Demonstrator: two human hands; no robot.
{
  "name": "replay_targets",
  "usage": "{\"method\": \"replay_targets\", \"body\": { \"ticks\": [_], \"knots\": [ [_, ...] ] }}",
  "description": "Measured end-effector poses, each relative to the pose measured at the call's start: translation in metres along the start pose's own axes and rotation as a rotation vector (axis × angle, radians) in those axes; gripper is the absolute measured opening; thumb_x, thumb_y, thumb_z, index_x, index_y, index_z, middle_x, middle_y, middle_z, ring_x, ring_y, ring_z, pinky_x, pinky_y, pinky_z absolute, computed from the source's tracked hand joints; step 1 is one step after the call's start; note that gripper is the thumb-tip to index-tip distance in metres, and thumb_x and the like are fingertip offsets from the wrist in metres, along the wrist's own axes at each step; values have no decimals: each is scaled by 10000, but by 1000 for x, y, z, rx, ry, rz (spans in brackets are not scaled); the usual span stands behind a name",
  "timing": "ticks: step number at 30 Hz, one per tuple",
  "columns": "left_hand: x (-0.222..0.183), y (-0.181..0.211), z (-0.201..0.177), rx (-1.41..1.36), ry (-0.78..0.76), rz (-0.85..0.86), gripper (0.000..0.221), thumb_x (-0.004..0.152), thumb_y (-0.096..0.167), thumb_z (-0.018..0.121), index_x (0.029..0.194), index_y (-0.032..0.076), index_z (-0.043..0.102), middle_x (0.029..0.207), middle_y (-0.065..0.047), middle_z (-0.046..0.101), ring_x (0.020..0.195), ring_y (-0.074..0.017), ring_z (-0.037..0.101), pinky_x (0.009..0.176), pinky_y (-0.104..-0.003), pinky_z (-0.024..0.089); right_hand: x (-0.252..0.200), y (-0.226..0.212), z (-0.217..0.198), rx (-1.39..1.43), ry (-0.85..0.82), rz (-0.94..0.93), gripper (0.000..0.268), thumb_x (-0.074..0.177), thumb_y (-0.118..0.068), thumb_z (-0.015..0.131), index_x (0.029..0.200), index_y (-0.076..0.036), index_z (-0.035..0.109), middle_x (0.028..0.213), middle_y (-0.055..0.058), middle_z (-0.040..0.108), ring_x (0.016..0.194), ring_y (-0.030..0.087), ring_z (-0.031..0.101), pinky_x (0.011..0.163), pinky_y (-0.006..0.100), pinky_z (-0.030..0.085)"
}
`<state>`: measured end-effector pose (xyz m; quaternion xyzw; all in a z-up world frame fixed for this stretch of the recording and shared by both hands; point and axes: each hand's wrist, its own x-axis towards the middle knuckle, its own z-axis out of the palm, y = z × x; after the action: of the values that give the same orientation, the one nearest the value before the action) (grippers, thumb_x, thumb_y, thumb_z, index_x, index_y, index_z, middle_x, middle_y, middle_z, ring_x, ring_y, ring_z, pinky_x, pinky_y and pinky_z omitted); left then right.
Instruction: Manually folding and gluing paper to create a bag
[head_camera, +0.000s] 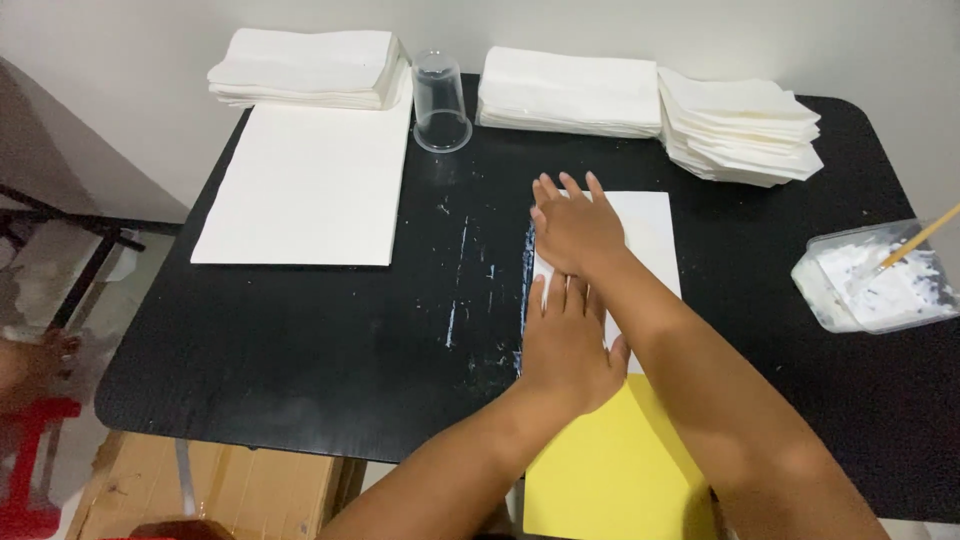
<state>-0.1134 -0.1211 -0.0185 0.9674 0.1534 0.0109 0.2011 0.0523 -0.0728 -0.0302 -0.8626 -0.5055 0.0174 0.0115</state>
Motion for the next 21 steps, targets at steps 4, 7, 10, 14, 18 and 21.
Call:
{"method": "replay_targets", "body": {
  "ticks": [4, 7, 10, 14, 18, 21],
  "knots": [
    [-3, 3, -15, -88, -34, -18, 754, 1009, 454, 327, 1608, 6, 230, 1690, -278, 141, 1573, -471, 59, 1235, -610, -48, 16, 3, -8, -33, 37, 37, 612, 1083, -356, 207, 1546, -74, 489, 1593, 133, 464, 1541, 283, 316, 1266, 560, 61],
    [-2, 0, -9, -79, -21, -9, 744, 1028, 475, 310, 1600, 3, 247, 1681, -295, 155, 1576, -467, 71, 1246, -597, -36, 0, 9, -31, 55, -36, 9, 619, 1097, -365, 193, 1591, -59, 404, 1656, 124, 352, 1573, 316, 194, 1258, 585, 12],
    [0, -1, -6, -95, 4, -9, 742, 1041, 460, 335, 1604, -14, 235, 1686, -299, 140, 1580, -462, 59, 1249, -590, -36, -43, 23, -60, 248, 25, -50, 599, 1100, -281, 200, 1606, 17, 319, 1691, 198, 252, 1566, 406, 165, 1247, 620, 49],
    [-2, -2, -2, -57, 38, 25, 779, 1025, 473, 339, 1599, -44, 236, 1672, -315, 174, 1580, -459, 86, 1246, -588, -6, -97, 56, -56, 446, 3, -56, 610, 1097, -289, 175, 1591, 39, 317, 1674, 250, 243, 1558, 448, 109, 1238, 636, -3],
    [0, -11, 9, -43, 162, 91, 715, 989, 321, 450, 1576, -64, 311, 1650, -306, 275, 1559, -426, 220, 1243, -558, 108, -124, 87, -22, 423, 0, -59, 617, 1109, -319, 202, 1632, 9, 187, 1705, 223, 109, 1568, 413, 14, 1237, 616, -44],
    [10, -30, 15, -105, 77, 104, 729, 923, 225, 435, 1602, -4, 306, 1679, -236, 275, 1571, -380, 226, 1252, -529, 104, -130, 85, -10, 304, -9, -29, 615, 1112, -332, 200, 1641, -18, 200, 1712, 192, 133, 1580, 368, 33, 1242, 606, -40]
  ]
}}
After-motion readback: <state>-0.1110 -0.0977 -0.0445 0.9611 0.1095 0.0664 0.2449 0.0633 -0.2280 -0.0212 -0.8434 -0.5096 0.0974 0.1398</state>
